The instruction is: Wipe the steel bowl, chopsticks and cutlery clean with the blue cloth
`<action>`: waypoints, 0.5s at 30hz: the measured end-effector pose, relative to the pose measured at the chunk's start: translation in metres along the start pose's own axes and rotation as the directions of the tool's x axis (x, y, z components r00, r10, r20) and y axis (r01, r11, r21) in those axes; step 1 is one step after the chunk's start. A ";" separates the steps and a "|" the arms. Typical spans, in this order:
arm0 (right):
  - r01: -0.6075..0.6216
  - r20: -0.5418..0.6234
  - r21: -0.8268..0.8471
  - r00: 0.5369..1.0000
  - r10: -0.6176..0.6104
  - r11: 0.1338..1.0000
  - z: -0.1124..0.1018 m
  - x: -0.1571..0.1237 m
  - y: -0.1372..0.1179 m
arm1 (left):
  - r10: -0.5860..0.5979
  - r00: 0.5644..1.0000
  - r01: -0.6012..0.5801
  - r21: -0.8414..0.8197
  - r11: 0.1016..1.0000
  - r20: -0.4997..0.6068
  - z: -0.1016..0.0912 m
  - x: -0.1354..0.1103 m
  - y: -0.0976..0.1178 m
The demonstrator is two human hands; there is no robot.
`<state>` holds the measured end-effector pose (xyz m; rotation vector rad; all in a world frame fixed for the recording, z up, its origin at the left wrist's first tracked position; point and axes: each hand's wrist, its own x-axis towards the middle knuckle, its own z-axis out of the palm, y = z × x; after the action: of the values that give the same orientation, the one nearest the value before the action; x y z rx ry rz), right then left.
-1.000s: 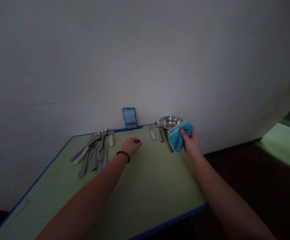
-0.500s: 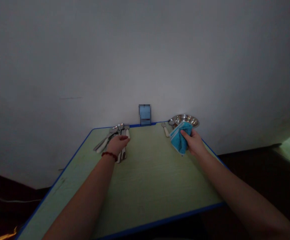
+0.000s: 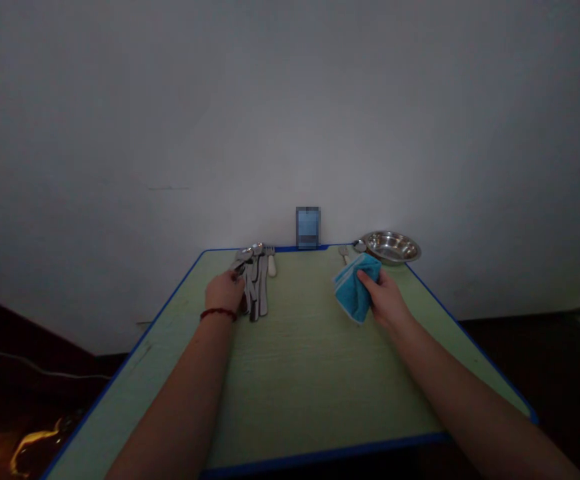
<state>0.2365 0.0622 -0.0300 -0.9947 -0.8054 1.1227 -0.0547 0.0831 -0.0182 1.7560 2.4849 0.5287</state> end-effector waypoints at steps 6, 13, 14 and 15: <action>-0.011 -0.020 0.056 1.000 0.012 0.998 -0.006 -0.007 -0.009 | 0.039 0.999 -0.042 0.117 0.992 0.020 0.011 0.001 0.004; -0.004 -0.035 0.065 0.999 0.006 0.998 -0.005 -0.008 -0.010 | 0.056 0.996 -0.069 0.225 0.972 0.064 0.020 -0.002 0.016; -0.006 -0.039 0.066 0.999 0.008 0.998 -0.005 -0.008 -0.010 | 0.054 0.996 -0.068 0.238 0.969 0.064 0.021 -0.003 0.018; -0.005 -0.041 0.065 0.999 0.007 0.998 -0.004 -0.009 -0.010 | 0.052 0.997 -0.067 0.250 0.966 0.063 0.022 -0.004 0.019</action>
<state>0.2419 0.0517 -0.0223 -0.9636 -0.7285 1.1231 -0.0308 0.0901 -0.0340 1.9057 2.5629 0.1673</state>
